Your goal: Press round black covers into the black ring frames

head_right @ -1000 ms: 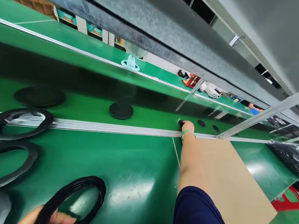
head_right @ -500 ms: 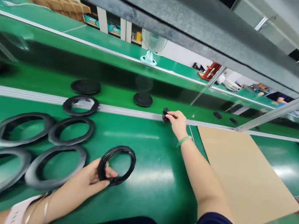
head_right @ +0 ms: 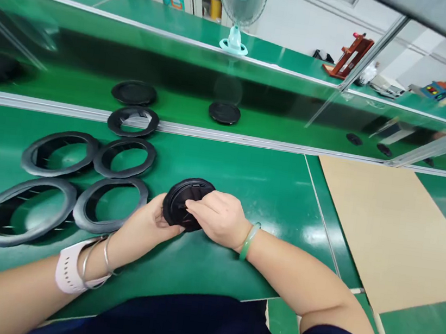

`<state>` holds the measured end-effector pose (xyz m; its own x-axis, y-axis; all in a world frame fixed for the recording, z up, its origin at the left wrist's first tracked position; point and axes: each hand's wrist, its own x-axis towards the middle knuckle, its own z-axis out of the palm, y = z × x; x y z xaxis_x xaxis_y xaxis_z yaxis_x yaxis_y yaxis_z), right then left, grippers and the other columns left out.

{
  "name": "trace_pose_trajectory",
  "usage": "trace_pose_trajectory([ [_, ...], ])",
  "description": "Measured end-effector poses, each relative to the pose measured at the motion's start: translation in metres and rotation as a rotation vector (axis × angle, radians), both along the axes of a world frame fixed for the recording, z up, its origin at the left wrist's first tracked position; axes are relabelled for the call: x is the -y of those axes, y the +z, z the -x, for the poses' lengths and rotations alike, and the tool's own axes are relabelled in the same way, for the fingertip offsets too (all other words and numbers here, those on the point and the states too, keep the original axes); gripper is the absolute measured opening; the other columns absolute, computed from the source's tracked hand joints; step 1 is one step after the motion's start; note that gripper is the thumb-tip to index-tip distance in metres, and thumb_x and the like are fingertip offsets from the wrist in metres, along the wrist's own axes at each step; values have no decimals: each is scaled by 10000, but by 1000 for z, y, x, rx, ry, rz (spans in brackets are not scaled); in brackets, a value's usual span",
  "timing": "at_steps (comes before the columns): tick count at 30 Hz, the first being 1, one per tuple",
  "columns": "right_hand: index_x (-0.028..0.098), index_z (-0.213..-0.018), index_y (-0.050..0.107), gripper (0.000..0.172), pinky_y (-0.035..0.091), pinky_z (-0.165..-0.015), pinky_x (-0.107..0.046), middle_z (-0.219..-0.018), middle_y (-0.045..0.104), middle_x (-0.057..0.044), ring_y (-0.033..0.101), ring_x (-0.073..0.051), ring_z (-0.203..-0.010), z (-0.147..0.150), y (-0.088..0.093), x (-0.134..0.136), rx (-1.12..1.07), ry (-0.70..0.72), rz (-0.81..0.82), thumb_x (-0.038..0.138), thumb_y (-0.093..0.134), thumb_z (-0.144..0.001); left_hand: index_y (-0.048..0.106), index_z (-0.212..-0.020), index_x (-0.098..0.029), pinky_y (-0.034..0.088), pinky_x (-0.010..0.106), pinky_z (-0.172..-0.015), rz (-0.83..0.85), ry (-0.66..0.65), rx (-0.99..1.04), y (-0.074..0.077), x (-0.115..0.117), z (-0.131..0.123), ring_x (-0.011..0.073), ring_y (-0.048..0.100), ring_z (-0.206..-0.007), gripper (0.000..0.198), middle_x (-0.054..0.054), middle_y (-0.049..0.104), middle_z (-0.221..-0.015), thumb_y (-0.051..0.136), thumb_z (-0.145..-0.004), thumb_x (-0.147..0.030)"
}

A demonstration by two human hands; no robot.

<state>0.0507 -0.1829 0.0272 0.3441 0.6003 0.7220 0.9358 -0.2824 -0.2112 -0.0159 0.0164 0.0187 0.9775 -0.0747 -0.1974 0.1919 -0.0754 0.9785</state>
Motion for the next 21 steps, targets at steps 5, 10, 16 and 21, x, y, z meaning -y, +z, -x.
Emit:
trace_pose_trajectory([
  [5, 169, -1086, 667, 160, 473, -627, -296, -819, 667, -34, 597, -149, -737, -4, 5, 3, 20, 14, 123, 146, 537, -996, 492, -1142, -160, 604, 370, -807, -22, -20, -54, 5, -1, 1, 247, 698, -961, 509, 52, 692, -1052, 743, -723, -306],
  [10, 140, -1083, 668, 158, 458, -618, -303, -782, 628, -35, 574, -155, -732, -6, 9, 4, 45, 44, 170, 124, 541, -991, 500, -1129, -169, 609, 352, -751, -49, -14, -82, 12, 0, 3, 250, 702, -939, 499, 48, 688, -1035, 750, -725, -322],
  [16, 164, -1018, 690, 168, 454, -621, -283, -807, 614, -37, 549, -141, -723, -9, 12, 5, -49, 44, 209, 204, 528, -1022, 490, -1136, -181, 611, 370, -746, -65, -51, -71, 12, -1, 5, 256, 707, -932, 486, 46, 680, -1023, 749, -753, -329],
  [21, 151, -1073, 660, 174, 435, -592, -300, -785, 621, -35, 538, -149, -708, -6, 19, 6, 86, 50, 268, 133, 498, -1014, 497, -1158, -193, 609, 367, -717, -121, -37, -26, 8, -2, 5, 260, 705, -914, 488, 36, 666, -1006, 738, -748, -306],
])
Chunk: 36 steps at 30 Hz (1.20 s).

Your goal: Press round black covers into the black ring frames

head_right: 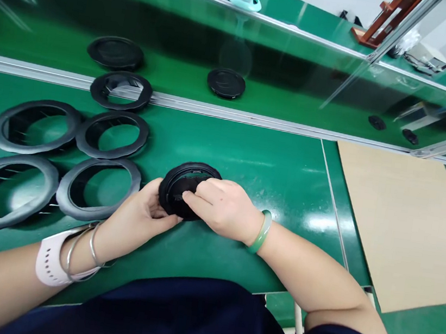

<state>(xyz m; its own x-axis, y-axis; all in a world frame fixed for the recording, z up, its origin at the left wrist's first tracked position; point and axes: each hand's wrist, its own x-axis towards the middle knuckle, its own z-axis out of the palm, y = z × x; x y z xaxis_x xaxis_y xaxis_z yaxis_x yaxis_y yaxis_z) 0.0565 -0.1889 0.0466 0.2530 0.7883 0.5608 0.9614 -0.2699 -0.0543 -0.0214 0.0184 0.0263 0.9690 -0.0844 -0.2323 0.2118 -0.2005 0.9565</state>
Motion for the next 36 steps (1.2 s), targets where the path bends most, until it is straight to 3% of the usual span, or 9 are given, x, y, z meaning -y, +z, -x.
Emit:
trace_pose_trajectory([
  [18, 173, -1093, 662, 150, 465, -598, -305, -815, 654, -36, 595, -154, -727, -2, 1, 3, -89, 25, -49, 138, 565, -983, 483, -1140, -191, 628, 396, -716, 9, 4, 1, -2, 2, -2, 276, 715, -911, 501, 50, 668, -1014, 736, -726, -316],
  [29, 185, -1039, 687, 148, 491, -683, -319, -844, 643, -47, 593, -162, -766, -4, 1, 2, -269, -9, -30, 210, 544, -1007, 483, -1167, -185, 635, 374, -760, 37, -6, -15, 0, 3, -2, 252, 714, -929, 518, 36, 669, -1022, 746, -733, -289],
  [36, 164, -1035, 664, 133, 529, -791, -364, -924, 657, -73, 614, -206, -882, 4, 1, -3, -319, -105, 40, 199, 540, -1002, 492, -1171, -182, 631, 389, -800, 62, -4, -39, 2, 2, -2, 262, 704, -977, 534, 47, 668, -1065, 761, -721, -285],
])
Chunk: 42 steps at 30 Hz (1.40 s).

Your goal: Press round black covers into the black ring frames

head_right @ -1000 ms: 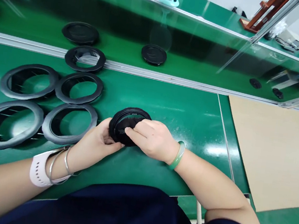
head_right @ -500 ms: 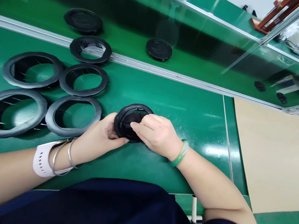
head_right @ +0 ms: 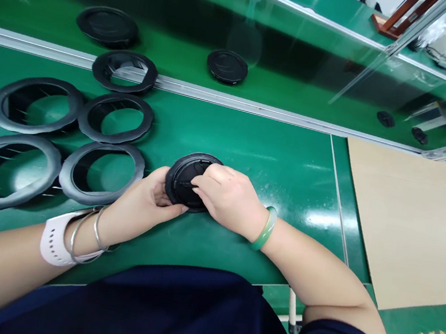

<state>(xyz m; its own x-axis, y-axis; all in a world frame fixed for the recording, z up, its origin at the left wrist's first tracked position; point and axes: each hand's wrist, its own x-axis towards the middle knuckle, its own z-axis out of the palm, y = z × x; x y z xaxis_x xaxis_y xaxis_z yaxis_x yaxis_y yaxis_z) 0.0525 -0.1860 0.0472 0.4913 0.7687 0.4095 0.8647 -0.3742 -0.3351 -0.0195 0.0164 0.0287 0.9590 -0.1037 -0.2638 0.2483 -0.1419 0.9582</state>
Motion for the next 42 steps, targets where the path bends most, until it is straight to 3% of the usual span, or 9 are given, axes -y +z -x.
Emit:
trace_pose_trajectory([
  [3, 147, -1049, 654, 159, 543, -842, -389, -1000, 664, -103, 611, -226, -948, 5, 2, -2, 44, -16, 45, 187, 506, -1009, 499, -1159, -183, 629, 369, -776, -22, 6, 5, 1, 0, 0, 252, 707, -952, 519, 41, 672, -1040, 760, -723, -290],
  [9, 60, -1337, 530, 363, 556, -857, -431, -1077, 631, -157, 574, -250, -967, 15, 0, -6, 139, -59, 103, 111, 378, -1011, 505, -1143, -192, 632, 349, -758, -46, 9, 11, -1, 0, 1, 241, 715, -923, 504, 29, 683, -1007, 766, -722, -287],
  [17, -47, -1291, 565, 418, 525, -736, -436, -935, 593, -171, 516, -267, -830, 15, 5, -11, 167, -40, 205, 60, 321, -969, 504, -1079, -191, 635, 335, -752, -15, 23, -6, -1, 2, 3, 240, 719, -932, 466, 30, 698, -993, 782, -711, -259],
  [21, 133, -1275, 607, 320, 494, -866, -441, -1039, 606, -128, 535, -261, -987, 11, 3, -7, 105, -59, 23, 176, 424, -1016, 486, -1086, -190, 627, 345, -762, 23, 24, 9, -1, 1, 1, 242, 712, -949, 474, 34, 683, -1014, 780, -724, -276],
  [25, 214, -1332, 566, 329, 455, -1002, -459, -1200, 576, -118, 531, -253, -1135, 2, -5, -4, -144, -304, -277, 273, 493, -1016, 469, -1095, -194, 614, 332, -735, 31, 44, 16, 0, 2, 1, 246, 703, -976, 489, 49, 679, -1044, 780, -726, -273],
  [29, 187, -1158, 636, 206, 472, -963, -394, -1095, 622, -82, 565, -212, -1053, -8, -17, -6, -502, -298, -300, 255, 529, -996, 458, -1159, -205, 616, 382, -778, -65, 19, 15, 1, 2, 3, 268, 693, -1012, 563, 77, 664, -1119, 792, -718, -304],
  [34, 182, -896, 608, 122, 476, -831, -333, -931, 568, -23, 552, -175, -894, -10, -24, -12, -643, -312, -365, 287, 669, -898, 452, -1275, -211, 556, 488, -966, -235, -10, 81, 2, -3, 7, 307, 648, -1119, 765, 103, 623, -1231, 865, -650, -368],
  [39, 181, -841, 575, 159, 461, -759, -320, -900, 544, -7, 544, -164, -829, -7, -25, -16, -736, -360, -410, 281, 698, -844, 465, -1276, -216, 541, 458, -965, -177, 0, 62, 1, -4, 7, 282, 626, -1139, 694, 86, 618, -1234, 808, -741, -495],
  [42, 179, -833, 579, 157, 450, -763, -329, -879, 555, -6, 542, -168, -824, -5, -25, -18, -739, -393, -411, 280, 700, -835, 494, -1241, -221, 529, 429, -932, -226, 5, 88, 1, -3, 5, 263, 616, -1113, 572, 61, 629, -1189, 730, -820, -527],
])
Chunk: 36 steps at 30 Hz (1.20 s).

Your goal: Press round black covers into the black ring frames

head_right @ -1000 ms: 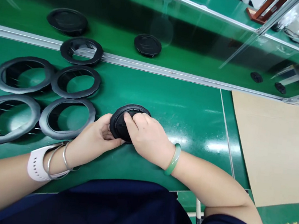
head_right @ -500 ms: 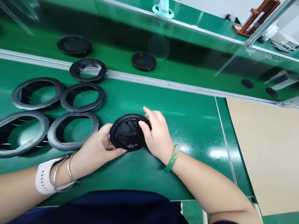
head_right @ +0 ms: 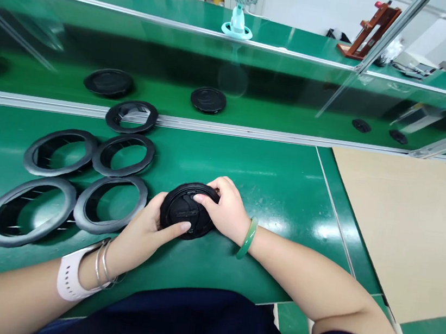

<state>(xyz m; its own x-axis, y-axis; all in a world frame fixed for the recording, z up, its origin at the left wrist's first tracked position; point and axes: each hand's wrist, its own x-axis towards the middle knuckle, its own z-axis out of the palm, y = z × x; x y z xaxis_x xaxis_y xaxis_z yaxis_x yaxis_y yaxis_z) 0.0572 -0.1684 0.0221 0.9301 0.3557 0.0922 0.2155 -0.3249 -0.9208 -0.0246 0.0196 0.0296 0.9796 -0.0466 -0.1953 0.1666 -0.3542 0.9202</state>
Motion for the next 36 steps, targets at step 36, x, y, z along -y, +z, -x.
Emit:
trace_pose_trajectory([
  [36, 200, -1085, 615, 485, 499, -910, -361, -1066, 664, -11, 629, -217, -1011, -2, 20, 9, -210, 308, -63, 211, 875, -675, 543, -1131, -214, 472, 336, -861, 5, 12, 33, 4, 1, -1, 201, 590, -992, 347, 3, 632, -1041, 650, -901, -450],
])
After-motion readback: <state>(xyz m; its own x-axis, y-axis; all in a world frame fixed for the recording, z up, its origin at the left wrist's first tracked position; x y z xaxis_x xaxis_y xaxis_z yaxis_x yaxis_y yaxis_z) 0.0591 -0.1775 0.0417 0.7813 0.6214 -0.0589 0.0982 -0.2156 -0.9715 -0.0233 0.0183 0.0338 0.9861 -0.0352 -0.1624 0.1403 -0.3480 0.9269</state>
